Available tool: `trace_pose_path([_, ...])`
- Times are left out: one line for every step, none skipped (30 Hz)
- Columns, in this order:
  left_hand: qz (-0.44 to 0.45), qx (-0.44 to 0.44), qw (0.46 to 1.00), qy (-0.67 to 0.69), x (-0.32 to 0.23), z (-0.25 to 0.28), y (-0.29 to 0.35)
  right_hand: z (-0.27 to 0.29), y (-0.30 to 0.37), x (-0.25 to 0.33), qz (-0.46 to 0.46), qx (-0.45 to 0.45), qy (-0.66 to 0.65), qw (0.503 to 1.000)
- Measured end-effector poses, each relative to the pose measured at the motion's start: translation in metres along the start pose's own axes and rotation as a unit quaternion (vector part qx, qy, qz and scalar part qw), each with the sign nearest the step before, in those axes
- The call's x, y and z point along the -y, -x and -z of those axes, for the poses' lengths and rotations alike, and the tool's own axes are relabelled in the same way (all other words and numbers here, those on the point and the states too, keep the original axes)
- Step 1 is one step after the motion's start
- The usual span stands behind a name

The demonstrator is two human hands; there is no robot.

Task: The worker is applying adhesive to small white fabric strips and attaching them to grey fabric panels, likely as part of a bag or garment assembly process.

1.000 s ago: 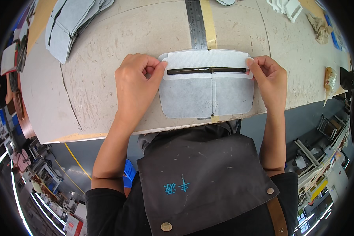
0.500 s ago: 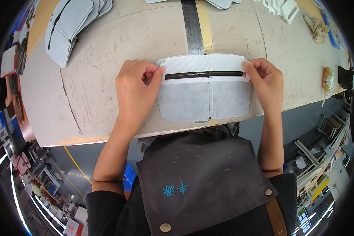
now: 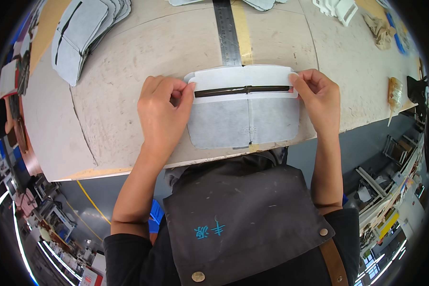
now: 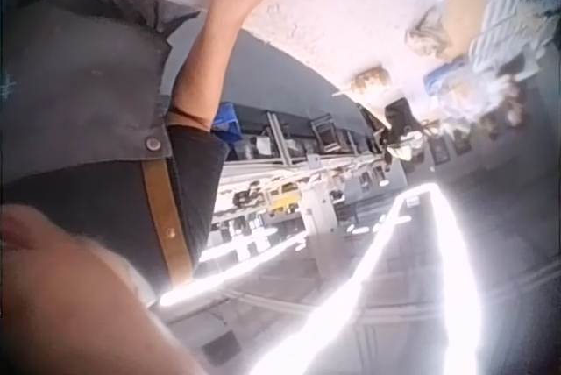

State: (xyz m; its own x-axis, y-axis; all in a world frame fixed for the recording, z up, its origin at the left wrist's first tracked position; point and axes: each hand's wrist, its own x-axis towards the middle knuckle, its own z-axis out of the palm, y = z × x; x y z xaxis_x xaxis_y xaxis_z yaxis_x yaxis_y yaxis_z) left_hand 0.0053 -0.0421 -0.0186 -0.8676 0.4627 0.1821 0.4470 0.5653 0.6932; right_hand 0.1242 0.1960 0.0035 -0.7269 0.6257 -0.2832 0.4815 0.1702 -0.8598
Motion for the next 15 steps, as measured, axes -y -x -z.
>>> trace_pose_path([-0.01,-0.002,1.0,-0.006,0.001,-0.001,0.0,0.002,0.0,0.001,-0.001,-0.005,0.003,1.0])
trace_pose_path([-0.012,-0.001,1.0,0.0,0.002,0.0,-0.001,0.004,0.0,0.003,-0.005,0.005,-0.017,1.0])
trace_pose_path([-0.016,0.003,1.0,-0.012,0.001,0.001,-0.001,0.008,0.0,0.004,-0.009,0.011,-0.034,0.999])
trace_pose_path([-0.02,0.006,1.0,-0.022,0.001,0.002,-0.002,0.01,0.0,0.003,-0.011,0.002,-0.028,1.0])
trace_pose_path([-0.024,0.009,1.0,-0.012,-0.001,0.004,-0.003,0.01,0.0,0.0,0.019,0.001,-0.034,0.999])
trace_pose_path([-0.01,0.013,1.0,-0.016,-0.002,0.006,-0.003,0.009,0.0,-0.003,0.049,0.001,-0.042,0.998])
trace_pose_path([0.005,0.018,1.0,-0.021,-0.002,0.007,-0.003,0.01,-0.002,-0.006,0.048,-0.007,-0.036,0.998])
trace_pose_path([-0.001,0.026,0.999,-0.022,-0.002,0.007,-0.003,0.012,-0.004,-0.008,0.071,-0.003,-0.008,0.997])
trace_pose_path([-0.003,0.028,0.999,-0.017,-0.002,0.007,-0.003,0.011,-0.004,-0.008,0.093,0.003,0.019,0.995])
trace_pose_path([0.003,0.031,0.999,-0.015,-0.003,0.007,-0.004,0.008,-0.003,-0.006,0.112,-0.012,0.051,0.992])
trace_pose_path([0.009,0.034,0.999,-0.015,-0.003,0.006,-0.004,0.007,-0.003,-0.006,0.111,-0.016,0.054,0.992])
trace_pose_path([0.007,0.035,0.999,-0.012,-0.004,0.007,-0.004,0.006,-0.005,-0.006,0.112,-0.021,0.072,0.991])
trace_pose_path([0.014,0.036,0.999,-0.011,-0.004,0.007,-0.004,0.006,-0.005,-0.006,0.113,-0.025,0.09,0.989])
trace_pose_path([0.02,0.037,0.999,-0.01,-0.004,0.007,-0.004,0.005,-0.006,-0.007,0.112,-0.027,0.092,0.989])
trace_pose_path([0.02,0.037,0.999,-0.01,-0.004,0.007,-0.004,0.004,-0.007,-0.007,0.115,-0.028,0.106,0.987])
